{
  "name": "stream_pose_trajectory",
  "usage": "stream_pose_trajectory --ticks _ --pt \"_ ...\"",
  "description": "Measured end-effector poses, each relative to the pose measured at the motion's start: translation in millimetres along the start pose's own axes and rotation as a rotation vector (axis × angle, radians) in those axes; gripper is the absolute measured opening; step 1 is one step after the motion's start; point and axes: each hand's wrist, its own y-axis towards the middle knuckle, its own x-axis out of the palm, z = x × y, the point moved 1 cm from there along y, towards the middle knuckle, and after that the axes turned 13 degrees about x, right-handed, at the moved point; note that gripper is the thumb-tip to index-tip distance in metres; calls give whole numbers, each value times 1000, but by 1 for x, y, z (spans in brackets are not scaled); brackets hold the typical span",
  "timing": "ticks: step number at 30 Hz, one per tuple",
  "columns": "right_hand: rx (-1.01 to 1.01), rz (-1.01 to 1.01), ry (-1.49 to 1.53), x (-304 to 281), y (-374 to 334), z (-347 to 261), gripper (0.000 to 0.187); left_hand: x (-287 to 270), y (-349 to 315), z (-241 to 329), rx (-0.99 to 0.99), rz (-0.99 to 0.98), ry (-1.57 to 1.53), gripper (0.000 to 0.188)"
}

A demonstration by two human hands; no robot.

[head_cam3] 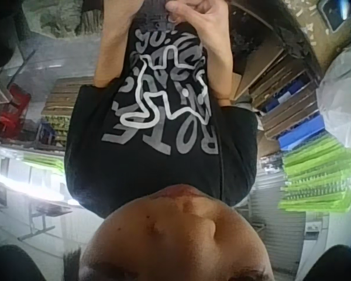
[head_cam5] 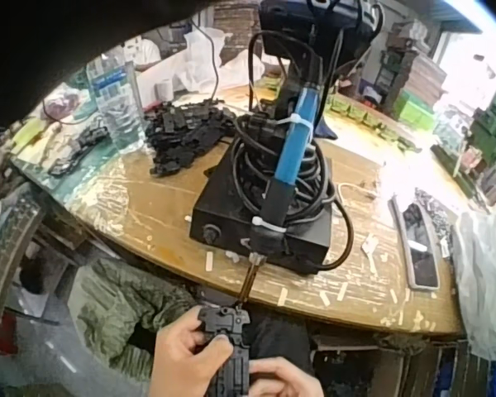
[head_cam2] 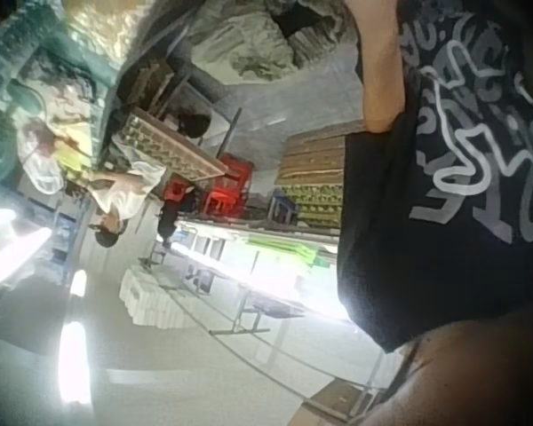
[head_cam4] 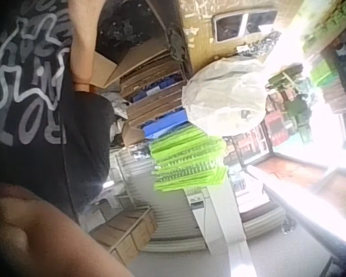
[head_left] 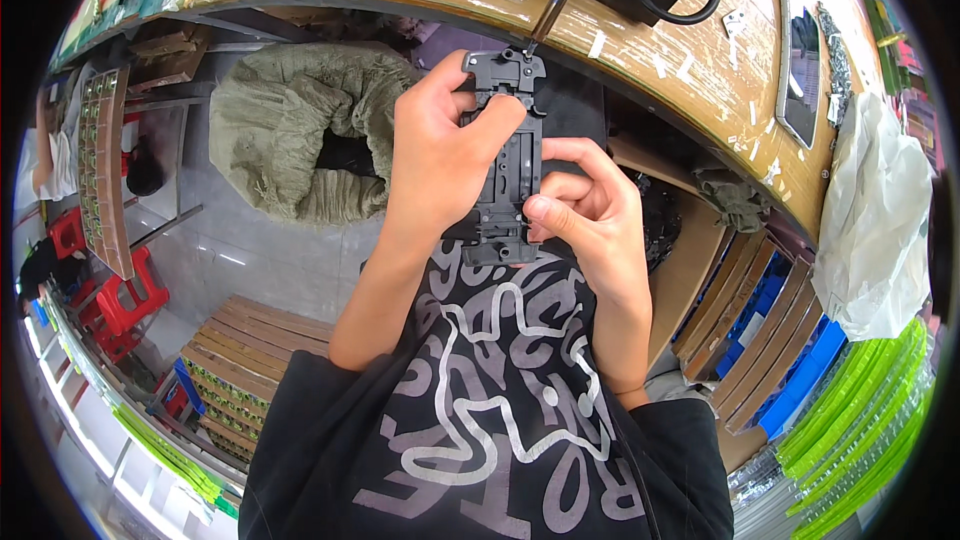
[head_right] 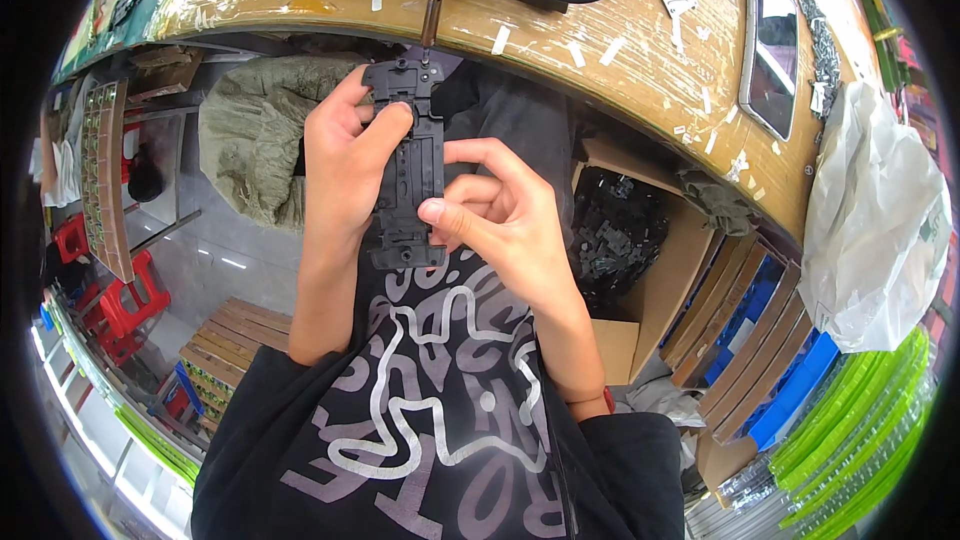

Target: The person repeatedly picks up small black plastic electronic housings, inserts a white wire into a port, and applies a soldering iron to the connection point. After each soldering action, the person places the unit on the table and picks up another to repeat the process.

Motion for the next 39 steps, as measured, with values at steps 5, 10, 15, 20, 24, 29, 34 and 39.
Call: stream_pose_trajectory --ticks 5,10,15,20,24,29,34,39 --pt "-9 -2 -1 1 1 0 35 0 0 1 9 9 5 9" --pt "-25 -6 6 0 2 0 35 1 1 2 40 16 35 9" --pt "-8 -10 3 -1 5 2 35 -1 3 -3 27 11 59 10" --pt "-12 -6 7 -2 9 1 35 -1 5 -3 24 12 57 10" --pt "-15 7 1 -2 7 -1 35 1 6 0 43 7 53 10" --pt "-19 0 -2 -1 6 -3 35 0 6 1 41 9 55 10" --pt "-20 2 -4 -2 6 -5 34 3 7 1 42 11 39 9" --pt "-26 -6 4 -2 6 -6 34 2 7 2 37 12 42 8"
